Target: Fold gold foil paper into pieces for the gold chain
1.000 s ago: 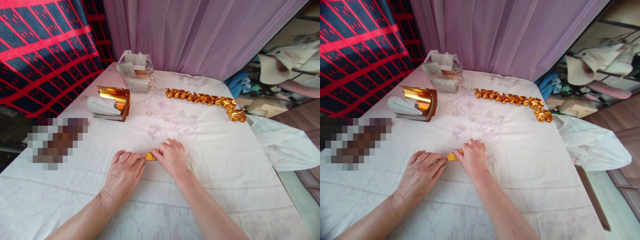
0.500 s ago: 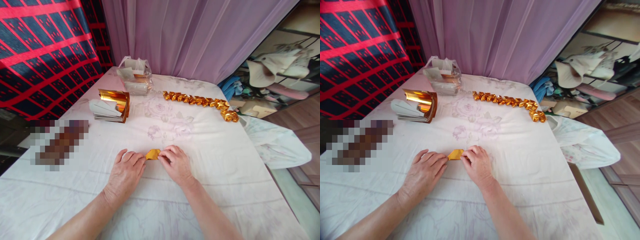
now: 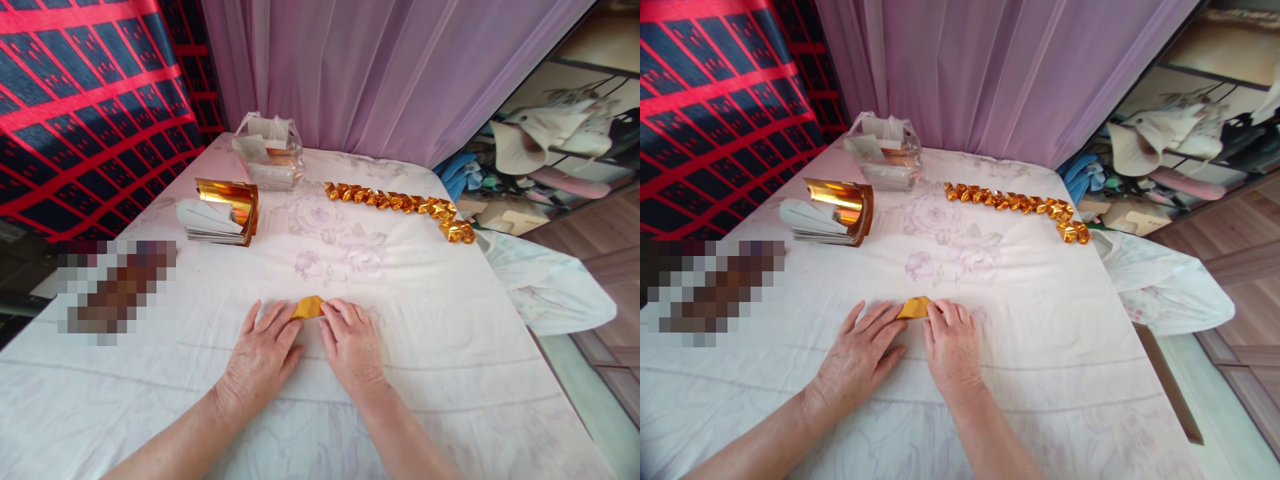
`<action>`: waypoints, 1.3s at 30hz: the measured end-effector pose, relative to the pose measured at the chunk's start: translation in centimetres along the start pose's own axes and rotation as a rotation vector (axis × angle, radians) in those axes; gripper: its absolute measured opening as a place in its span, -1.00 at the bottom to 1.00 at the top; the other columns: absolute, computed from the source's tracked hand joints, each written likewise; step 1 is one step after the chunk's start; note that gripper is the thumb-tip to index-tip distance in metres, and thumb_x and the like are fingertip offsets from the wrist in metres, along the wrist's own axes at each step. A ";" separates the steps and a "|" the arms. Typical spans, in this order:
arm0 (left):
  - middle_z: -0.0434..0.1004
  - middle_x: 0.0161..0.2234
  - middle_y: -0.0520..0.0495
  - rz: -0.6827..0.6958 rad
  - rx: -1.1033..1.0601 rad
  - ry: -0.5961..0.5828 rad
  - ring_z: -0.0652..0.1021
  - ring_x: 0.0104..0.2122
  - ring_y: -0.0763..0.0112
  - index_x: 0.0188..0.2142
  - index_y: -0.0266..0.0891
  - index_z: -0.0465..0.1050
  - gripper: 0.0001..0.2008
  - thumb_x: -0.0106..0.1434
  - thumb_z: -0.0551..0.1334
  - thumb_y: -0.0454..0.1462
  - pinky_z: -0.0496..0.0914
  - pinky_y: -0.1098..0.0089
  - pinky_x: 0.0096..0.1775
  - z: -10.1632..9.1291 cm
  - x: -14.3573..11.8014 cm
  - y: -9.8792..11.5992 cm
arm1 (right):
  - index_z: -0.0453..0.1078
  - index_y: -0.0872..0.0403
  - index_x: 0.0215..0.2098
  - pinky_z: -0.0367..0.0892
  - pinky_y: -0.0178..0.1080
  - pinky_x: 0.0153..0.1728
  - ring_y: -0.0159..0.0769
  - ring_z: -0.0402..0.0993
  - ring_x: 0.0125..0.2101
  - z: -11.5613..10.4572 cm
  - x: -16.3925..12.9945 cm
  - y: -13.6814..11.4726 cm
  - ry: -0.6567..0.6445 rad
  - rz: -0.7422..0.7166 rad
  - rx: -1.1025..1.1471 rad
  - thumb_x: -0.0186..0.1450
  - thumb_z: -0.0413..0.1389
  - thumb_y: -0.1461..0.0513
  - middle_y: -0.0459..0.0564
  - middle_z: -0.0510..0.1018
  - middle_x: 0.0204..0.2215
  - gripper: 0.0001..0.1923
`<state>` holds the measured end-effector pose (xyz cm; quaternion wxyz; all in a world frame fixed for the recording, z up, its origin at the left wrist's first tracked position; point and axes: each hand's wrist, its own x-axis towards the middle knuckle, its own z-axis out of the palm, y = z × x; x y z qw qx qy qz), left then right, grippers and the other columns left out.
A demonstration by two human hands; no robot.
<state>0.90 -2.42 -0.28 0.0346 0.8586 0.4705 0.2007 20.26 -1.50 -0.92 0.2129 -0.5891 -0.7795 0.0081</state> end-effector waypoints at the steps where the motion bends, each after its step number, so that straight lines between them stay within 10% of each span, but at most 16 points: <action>1: 0.54 0.09 -0.11 0.013 -0.010 0.005 0.47 0.13 0.13 0.00 -0.19 0.47 -0.73 0.39 0.12 -0.22 0.09 -0.04 0.26 0.0 0.0 0.0 | 0.48 0.05 0.00 0.29 -0.10 -0.15 -0.13 0.41 -0.13 0.0 -0.1 0.0 0.000 0.007 -0.014 0.37 0.06 0.26 0.07 0.55 -0.07 -0.73; 10: 0.60 0.01 -0.02 0.219 -0.115 -0.046 0.45 0.13 0.26 0.15 -0.13 0.38 -0.64 0.40 0.11 -0.20 0.06 0.07 0.32 0.4 0.0 0.3 | 0.50 -0.01 0.02 0.31 -0.10 -0.13 -0.15 0.40 -0.09 -0.1 0.7 1.6 -0.025 -0.042 0.084 0.39 -0.01 0.25 0.06 0.51 -0.05 -0.68; 39: 0.48 0.15 -0.10 0.111 0.004 -0.072 0.34 0.22 0.11 0.17 -0.20 0.39 -0.46 0.35 0.12 0.05 -0.25 0.02 0.36 0.4 0.7 0.6 | 0.41 -0.05 0.16 0.24 -0.04 -0.13 -0.04 0.33 0.01 -0.3 1.4 1.1 -0.130 0.064 -0.093 0.38 0.02 0.21 0.11 0.43 0.08 -0.61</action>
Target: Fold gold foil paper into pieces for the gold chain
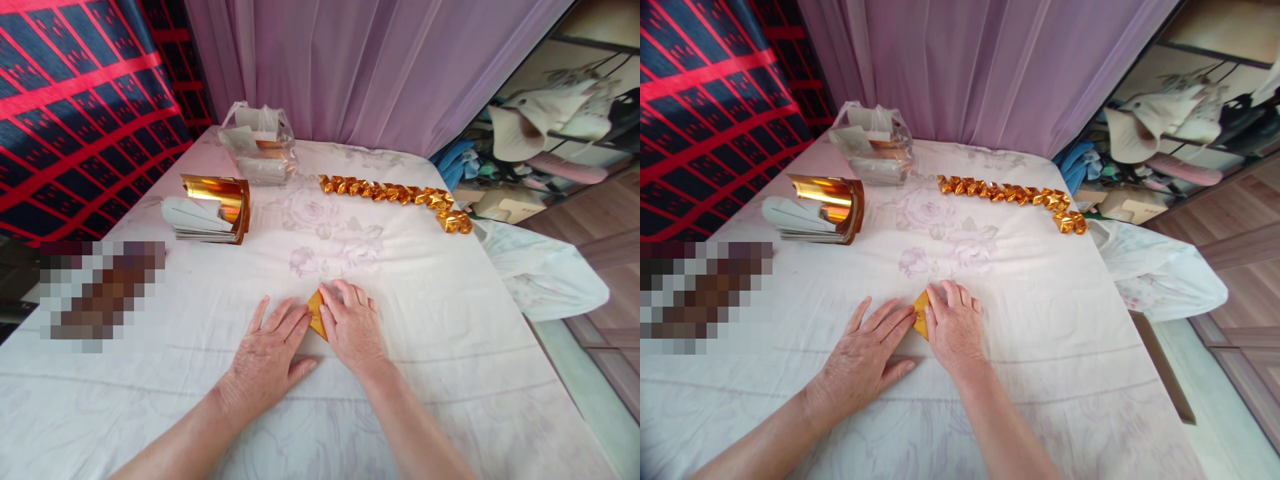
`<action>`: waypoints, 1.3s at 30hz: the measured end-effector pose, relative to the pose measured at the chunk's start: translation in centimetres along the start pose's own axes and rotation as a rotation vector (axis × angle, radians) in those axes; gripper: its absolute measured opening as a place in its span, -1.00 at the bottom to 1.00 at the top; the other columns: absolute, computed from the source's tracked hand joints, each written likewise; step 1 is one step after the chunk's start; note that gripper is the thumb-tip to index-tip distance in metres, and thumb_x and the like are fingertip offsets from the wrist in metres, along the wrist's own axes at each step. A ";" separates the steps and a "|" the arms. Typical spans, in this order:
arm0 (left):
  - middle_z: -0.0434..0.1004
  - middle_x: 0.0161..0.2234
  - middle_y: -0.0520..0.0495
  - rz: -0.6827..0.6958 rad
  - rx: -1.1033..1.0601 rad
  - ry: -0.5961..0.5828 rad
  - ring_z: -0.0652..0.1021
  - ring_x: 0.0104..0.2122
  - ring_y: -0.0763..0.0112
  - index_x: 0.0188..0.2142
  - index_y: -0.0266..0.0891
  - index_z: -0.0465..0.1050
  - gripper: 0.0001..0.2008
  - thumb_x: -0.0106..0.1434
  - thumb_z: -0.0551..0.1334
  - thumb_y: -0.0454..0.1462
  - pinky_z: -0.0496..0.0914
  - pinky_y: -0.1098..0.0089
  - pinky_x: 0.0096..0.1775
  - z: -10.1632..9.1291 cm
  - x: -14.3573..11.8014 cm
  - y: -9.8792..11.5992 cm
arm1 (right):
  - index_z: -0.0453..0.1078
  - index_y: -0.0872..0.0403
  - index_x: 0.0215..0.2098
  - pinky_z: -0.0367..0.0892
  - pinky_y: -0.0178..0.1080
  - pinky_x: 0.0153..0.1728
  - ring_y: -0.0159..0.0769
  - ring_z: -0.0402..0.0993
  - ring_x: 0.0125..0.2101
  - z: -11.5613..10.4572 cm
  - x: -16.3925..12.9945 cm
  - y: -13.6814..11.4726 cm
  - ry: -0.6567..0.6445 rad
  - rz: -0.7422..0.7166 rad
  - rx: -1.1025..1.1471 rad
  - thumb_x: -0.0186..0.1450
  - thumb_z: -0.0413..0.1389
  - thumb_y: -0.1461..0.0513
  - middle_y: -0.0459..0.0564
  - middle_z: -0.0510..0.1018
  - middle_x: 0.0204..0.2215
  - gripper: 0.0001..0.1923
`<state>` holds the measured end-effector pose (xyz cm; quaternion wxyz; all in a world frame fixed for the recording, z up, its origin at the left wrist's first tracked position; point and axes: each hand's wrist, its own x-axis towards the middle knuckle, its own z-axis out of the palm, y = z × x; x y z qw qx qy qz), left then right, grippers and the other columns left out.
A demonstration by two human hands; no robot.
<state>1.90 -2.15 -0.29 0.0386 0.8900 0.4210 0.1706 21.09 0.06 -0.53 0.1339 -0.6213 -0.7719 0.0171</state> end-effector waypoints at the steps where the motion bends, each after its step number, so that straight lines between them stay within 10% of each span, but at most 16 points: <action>1: 0.48 0.15 -0.10 0.010 0.010 -0.003 0.34 0.22 0.10 0.18 -0.18 0.38 -0.47 0.36 0.12 0.05 -0.24 0.00 0.35 0.0 0.0 0.0 | 0.42 -0.06 0.15 0.24 -0.05 -0.13 -0.04 0.34 0.01 0.0 0.1 0.1 -0.005 0.009 0.000 0.38 0.02 0.21 0.11 0.43 0.08 -0.61; 29: 0.43 0.19 -0.14 0.066 0.052 -0.040 0.35 0.22 0.06 0.11 -0.10 0.44 -0.59 0.36 0.16 -0.04 -0.07 -0.15 0.31 -0.1 0.2 -0.3 | 0.50 -0.03 -0.33 0.19 -0.18 -0.22 -0.19 0.44 -0.20 0.8 4.3 0.9 0.033 0.189 0.145 0.36 0.15 0.13 -0.03 0.54 -0.28 -0.86; 39: 0.42 0.20 -0.12 0.058 0.056 -0.015 0.35 0.22 0.07 0.13 -0.09 0.43 -0.58 0.35 0.16 -0.03 -0.07 -0.14 0.31 0.0 0.2 -0.4 | 0.47 -0.02 -0.08 0.23 -0.12 -0.04 -0.16 0.41 -0.05 0.7 2.2 1.8 0.055 0.047 0.241 0.29 0.20 0.14 0.02 0.51 -0.05 -0.75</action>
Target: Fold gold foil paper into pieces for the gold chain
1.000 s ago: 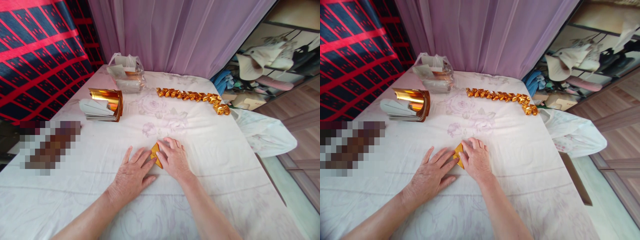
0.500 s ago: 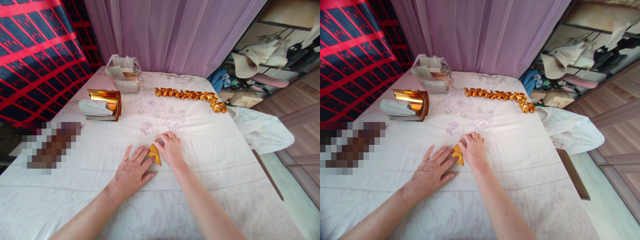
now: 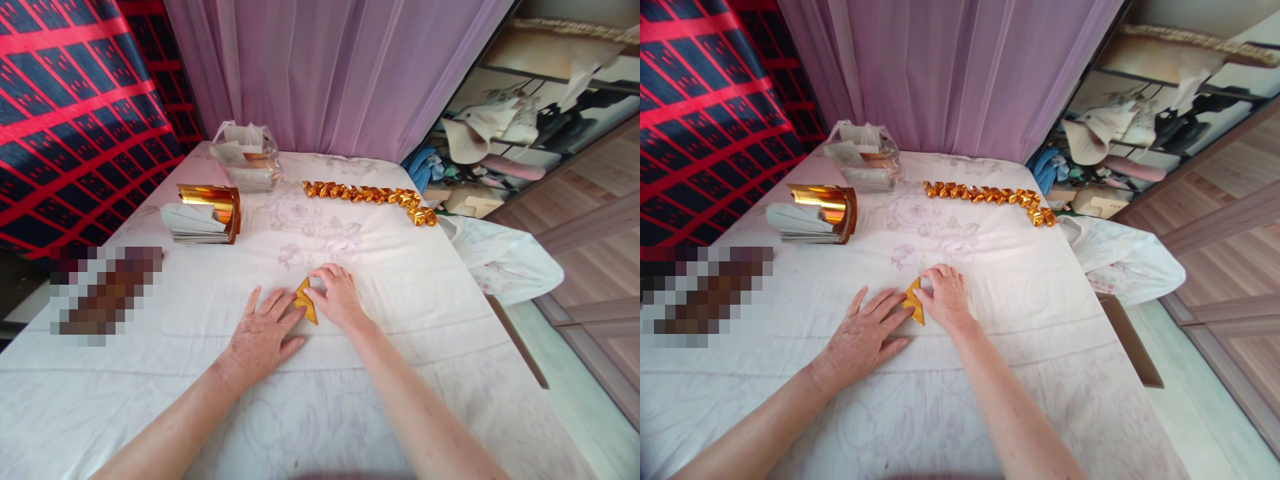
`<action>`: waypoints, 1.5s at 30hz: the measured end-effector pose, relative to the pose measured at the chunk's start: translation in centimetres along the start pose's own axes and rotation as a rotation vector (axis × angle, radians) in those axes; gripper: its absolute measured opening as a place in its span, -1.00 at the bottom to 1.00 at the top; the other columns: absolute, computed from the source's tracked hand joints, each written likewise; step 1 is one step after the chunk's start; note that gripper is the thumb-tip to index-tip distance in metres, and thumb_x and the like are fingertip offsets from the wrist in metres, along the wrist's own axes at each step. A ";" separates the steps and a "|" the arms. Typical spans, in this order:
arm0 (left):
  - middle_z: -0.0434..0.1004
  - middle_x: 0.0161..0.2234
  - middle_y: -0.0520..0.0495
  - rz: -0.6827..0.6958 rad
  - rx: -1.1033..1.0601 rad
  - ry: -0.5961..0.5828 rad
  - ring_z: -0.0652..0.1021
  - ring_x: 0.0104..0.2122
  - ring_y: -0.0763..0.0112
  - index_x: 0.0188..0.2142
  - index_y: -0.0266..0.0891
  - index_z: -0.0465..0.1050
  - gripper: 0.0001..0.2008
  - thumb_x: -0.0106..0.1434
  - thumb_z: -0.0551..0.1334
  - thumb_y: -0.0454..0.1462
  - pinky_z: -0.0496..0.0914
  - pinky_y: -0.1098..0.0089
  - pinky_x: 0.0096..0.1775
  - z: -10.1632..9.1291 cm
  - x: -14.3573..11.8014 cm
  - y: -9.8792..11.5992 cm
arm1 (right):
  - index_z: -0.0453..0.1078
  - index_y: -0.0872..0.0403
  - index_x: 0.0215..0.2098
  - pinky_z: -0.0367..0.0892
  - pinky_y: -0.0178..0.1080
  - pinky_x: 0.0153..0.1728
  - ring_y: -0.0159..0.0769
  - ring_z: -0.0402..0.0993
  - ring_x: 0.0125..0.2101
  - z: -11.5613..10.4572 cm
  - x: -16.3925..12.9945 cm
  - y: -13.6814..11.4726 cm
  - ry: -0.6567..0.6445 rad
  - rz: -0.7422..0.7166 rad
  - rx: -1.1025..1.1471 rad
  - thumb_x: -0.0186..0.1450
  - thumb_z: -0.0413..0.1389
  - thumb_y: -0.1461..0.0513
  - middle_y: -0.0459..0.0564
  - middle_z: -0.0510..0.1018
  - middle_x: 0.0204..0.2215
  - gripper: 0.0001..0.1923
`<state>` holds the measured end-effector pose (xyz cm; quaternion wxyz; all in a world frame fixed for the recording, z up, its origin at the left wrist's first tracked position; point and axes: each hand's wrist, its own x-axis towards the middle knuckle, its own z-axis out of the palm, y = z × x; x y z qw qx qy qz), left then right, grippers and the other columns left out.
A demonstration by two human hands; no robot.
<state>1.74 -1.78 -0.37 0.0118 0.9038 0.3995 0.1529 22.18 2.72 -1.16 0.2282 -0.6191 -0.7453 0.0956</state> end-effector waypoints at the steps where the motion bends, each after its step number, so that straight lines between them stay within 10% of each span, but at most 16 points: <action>1: 0.42 0.20 -0.12 0.000 0.001 0.003 0.35 0.22 0.07 0.13 -0.09 0.43 -0.58 0.36 0.15 -0.03 -0.07 -0.14 0.31 0.0 0.0 0.0 | 0.46 -0.01 -0.04 0.23 -0.11 -0.02 -0.14 0.40 -0.02 -0.1 -0.4 0.0 -0.004 -0.011 0.006 0.27 0.22 0.14 0.03 0.49 -0.02 -0.71; 20: 0.44 0.18 -0.05 -0.014 -0.035 -0.001 0.34 0.23 0.12 0.15 -0.05 0.41 -0.58 0.37 0.13 -0.02 -0.19 -0.13 0.32 0.9 -0.2 -0.8 | 0.22 0.06 0.30 0.05 0.11 0.27 0.02 0.10 0.31 -2.0 -2.7 1.5 -0.305 -0.188 0.035 0.16 0.32 0.02 0.22 0.20 0.32 -0.18; 25: 0.38 0.24 -0.05 -0.016 -0.111 -0.075 0.28 0.27 0.12 0.15 -0.04 0.40 -0.59 0.38 0.12 -0.02 -0.18 -0.11 0.33 0.9 0.1 -1.4 | 0.34 -0.05 0.22 0.13 0.03 0.24 -0.13 0.24 0.25 -2.3 -1.1 2.2 -0.270 -0.164 0.123 0.35 0.09 0.18 0.09 0.36 0.24 -0.54; 45: 0.48 0.13 -0.18 -0.290 0.019 0.029 0.39 0.17 -0.02 0.05 -0.14 0.50 -0.62 0.31 0.22 -0.07 0.03 -0.20 0.26 0.6 1.5 0.9 | 0.48 0.03 -0.03 0.25 0.01 0.09 -0.05 0.33 0.15 -0.2 -1.7 0.8 -0.012 -0.110 -0.064 0.32 0.16 0.15 0.15 0.46 0.13 -0.73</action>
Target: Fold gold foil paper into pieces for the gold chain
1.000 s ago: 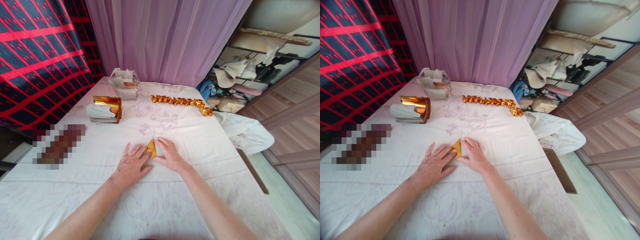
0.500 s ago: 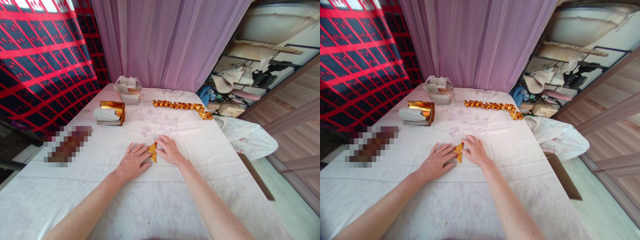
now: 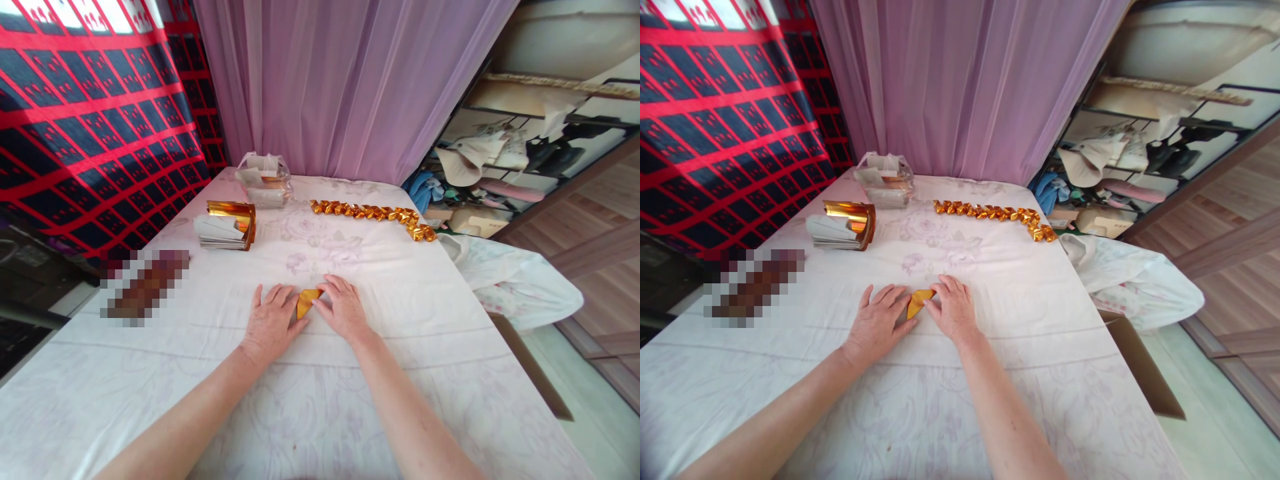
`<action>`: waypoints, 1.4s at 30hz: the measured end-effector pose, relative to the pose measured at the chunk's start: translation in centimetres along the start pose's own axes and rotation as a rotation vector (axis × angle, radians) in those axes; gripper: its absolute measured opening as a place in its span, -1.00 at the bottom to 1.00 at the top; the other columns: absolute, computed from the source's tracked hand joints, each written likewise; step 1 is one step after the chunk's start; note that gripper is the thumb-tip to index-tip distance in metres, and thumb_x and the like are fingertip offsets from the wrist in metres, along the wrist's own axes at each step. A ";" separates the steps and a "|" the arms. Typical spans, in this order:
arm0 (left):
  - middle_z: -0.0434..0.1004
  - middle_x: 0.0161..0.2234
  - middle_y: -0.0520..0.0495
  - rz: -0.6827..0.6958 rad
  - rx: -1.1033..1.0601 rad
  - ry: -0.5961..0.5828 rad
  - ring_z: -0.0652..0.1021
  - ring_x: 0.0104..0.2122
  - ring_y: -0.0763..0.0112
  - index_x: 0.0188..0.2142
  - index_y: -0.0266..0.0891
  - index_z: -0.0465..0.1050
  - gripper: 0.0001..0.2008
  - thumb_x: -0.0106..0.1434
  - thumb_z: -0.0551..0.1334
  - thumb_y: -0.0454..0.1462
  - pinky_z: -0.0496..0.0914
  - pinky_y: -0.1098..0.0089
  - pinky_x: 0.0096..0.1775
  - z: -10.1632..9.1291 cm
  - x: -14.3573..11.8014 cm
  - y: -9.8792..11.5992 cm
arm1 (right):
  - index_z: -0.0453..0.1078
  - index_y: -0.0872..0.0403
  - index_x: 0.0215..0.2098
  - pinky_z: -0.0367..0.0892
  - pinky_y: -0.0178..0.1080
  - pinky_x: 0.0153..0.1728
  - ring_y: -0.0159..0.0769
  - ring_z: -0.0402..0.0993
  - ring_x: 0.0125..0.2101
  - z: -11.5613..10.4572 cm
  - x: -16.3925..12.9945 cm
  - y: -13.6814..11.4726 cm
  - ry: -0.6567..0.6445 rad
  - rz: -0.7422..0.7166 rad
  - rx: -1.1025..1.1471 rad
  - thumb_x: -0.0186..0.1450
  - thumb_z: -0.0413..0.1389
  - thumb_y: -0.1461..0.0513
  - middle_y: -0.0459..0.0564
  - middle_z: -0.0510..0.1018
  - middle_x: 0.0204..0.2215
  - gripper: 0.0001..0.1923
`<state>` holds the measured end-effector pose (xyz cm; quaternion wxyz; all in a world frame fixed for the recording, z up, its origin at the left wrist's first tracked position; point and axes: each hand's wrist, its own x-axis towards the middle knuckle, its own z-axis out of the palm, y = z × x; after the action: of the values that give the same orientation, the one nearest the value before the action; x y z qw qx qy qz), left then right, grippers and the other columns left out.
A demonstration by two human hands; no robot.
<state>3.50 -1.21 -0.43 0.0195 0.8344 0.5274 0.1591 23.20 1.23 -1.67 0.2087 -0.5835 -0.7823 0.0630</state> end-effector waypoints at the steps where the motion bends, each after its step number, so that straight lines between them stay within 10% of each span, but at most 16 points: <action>1: 0.48 0.12 -0.17 0.006 0.017 0.003 0.40 0.16 -0.02 0.02 -0.13 0.52 -0.67 0.32 0.21 -0.11 0.04 -0.20 0.26 -0.1 0.2 0.0 | 0.48 0.02 -0.01 0.25 0.01 0.09 -0.04 0.34 0.15 0.0 -0.1 -0.1 0.007 -0.003 -0.017 0.33 0.15 0.15 0.15 0.46 0.13 -0.71; 24: 0.61 -0.12 -0.07 0.150 0.165 0.065 0.54 -0.12 0.17 -0.04 -0.11 0.54 -0.76 0.39 0.14 -0.29 0.15 -0.08 0.21 -0.7 -0.2 -1.4 | 0.43 -0.03 0.16 0.17 0.06 0.13 0.01 0.23 0.22 -1.2 -3.5 0.2 -0.043 -0.030 -0.186 0.40 0.06 0.15 0.12 0.39 0.22 -0.62; 42: 0.63 -0.19 -0.10 0.116 0.068 0.083 0.56 -0.20 0.20 -0.11 -0.14 0.57 -0.76 0.41 0.11 -0.25 0.29 0.06 0.07 -0.5 0.1 -2.0 | 0.56 0.01 -0.11 0.31 -0.16 -0.13 -0.21 0.53 -0.17 -0.8 -2.5 -0.4 0.149 -0.082 0.056 0.40 0.05 0.16 -0.01 0.65 -0.17 -0.75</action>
<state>1.67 -0.31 -0.28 -0.0399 0.8563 0.4837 0.1766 23.74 -1.37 -1.48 0.2849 -0.5480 -0.7858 0.0327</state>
